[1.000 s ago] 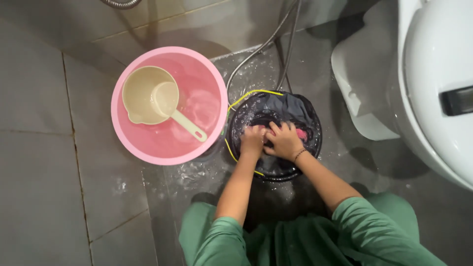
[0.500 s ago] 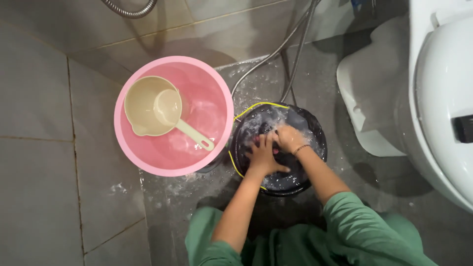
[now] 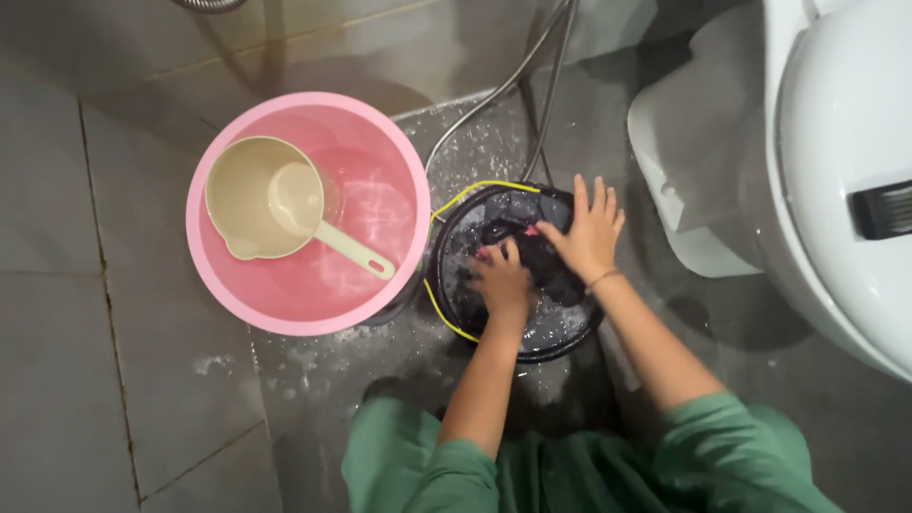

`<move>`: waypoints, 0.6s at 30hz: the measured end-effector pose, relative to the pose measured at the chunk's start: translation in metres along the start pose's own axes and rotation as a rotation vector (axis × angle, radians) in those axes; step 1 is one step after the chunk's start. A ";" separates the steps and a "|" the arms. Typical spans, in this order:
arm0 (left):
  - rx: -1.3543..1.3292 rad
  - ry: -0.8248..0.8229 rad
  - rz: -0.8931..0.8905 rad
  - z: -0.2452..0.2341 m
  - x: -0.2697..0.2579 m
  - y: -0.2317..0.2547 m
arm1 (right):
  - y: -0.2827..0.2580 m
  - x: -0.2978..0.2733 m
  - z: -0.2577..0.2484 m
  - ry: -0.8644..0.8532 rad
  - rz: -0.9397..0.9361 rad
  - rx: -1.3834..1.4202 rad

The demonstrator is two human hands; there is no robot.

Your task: Washing clothes by hand in a bucket and repairing a showerhead in a bathroom.

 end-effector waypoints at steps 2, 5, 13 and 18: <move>-0.028 0.076 0.089 0.014 0.007 -0.012 | 0.010 -0.012 0.046 -0.079 -0.019 0.221; -0.119 0.156 0.217 0.023 0.020 -0.020 | 0.001 -0.023 0.074 -0.151 -0.125 0.365; -0.239 -0.026 0.223 0.024 0.025 -0.023 | -0.046 -0.056 0.052 -0.262 -0.232 0.306; -0.285 -0.037 0.197 0.015 0.027 -0.021 | -0.075 -0.045 0.011 -0.049 -0.338 0.088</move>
Point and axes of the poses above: each hand's wrist, its own x-axis towards the middle knuckle, its own z-axis out of the palm, y = z × x, the point moved 8 cm from there along x, towards the middle knuckle, and after that the axes turned 15 degrees about -x, right-handed, at the moved point
